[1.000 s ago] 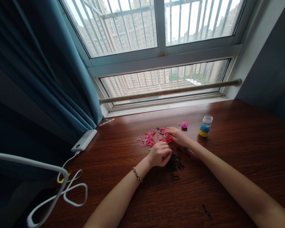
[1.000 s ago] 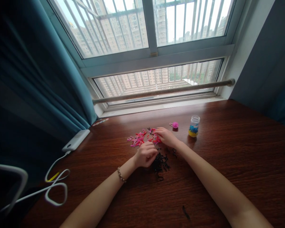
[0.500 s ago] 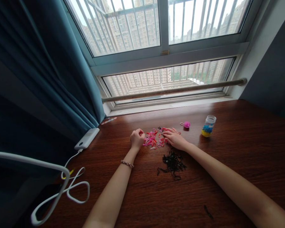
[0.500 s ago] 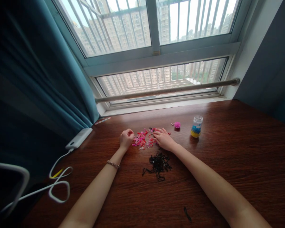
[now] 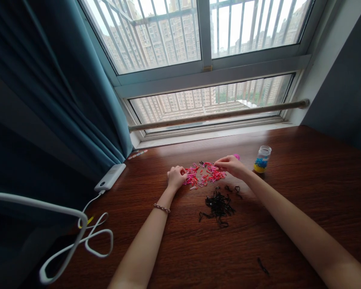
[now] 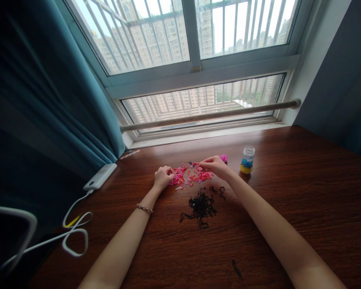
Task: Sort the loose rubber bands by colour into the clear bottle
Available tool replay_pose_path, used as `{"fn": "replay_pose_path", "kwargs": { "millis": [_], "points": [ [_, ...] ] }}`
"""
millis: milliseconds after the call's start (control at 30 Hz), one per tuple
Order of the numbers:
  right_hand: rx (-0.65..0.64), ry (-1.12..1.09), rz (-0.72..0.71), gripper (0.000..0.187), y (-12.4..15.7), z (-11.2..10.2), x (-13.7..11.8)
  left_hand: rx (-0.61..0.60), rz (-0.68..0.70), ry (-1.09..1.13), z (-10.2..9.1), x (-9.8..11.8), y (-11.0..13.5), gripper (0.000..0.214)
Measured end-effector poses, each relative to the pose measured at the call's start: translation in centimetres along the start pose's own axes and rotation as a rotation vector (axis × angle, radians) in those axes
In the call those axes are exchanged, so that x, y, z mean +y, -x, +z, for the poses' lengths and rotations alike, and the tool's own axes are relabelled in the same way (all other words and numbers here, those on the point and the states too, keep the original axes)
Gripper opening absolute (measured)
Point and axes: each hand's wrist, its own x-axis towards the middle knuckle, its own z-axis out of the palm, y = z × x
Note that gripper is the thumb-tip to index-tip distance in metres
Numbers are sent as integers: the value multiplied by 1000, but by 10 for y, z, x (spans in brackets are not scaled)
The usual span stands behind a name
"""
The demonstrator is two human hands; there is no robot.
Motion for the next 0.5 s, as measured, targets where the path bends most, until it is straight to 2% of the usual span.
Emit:
{"fn": "replay_pose_path", "kwargs": {
  "millis": [33, 133, 167, 200, 233, 267, 400, 433, 500],
  "points": [
    [-112, 35, 54, 32, 4, 0, -4, 19, -1, 15, 0, 0, 0, 7],
    [-554, 201, 259, 35, 14, 2, -10, 79, 7, 79, -2, -2, 0, 8],
    [-650, 245, 304, 37, 15, 4, -10, 99, 18, 104, -3, -2, 1, 9],
    [-679, 280, 311, 37, 15, 5, -8, 118, 33, 129, -5, -1, 1, 11],
    [-635, 312, 273, 37, 13, 6, -6, 139, 53, 154, -7, 0, 2, 13],
    [-524, 344, 193, 35, 10, 6, -1, 160, 83, 180, -9, 3, 4, 15],
    [149, 548, -300, 23, -9, -1, 23, 177, 320, 298, -18, 32, 20, 23],
    [231, 608, -384, 21, -13, -4, 29, 147, 408, 323, -20, 43, 26, 24],
    [281, 717, -476, 26, -18, -10, 41, 58, 598, 339, -22, 65, 39, 22]
  ]
}}
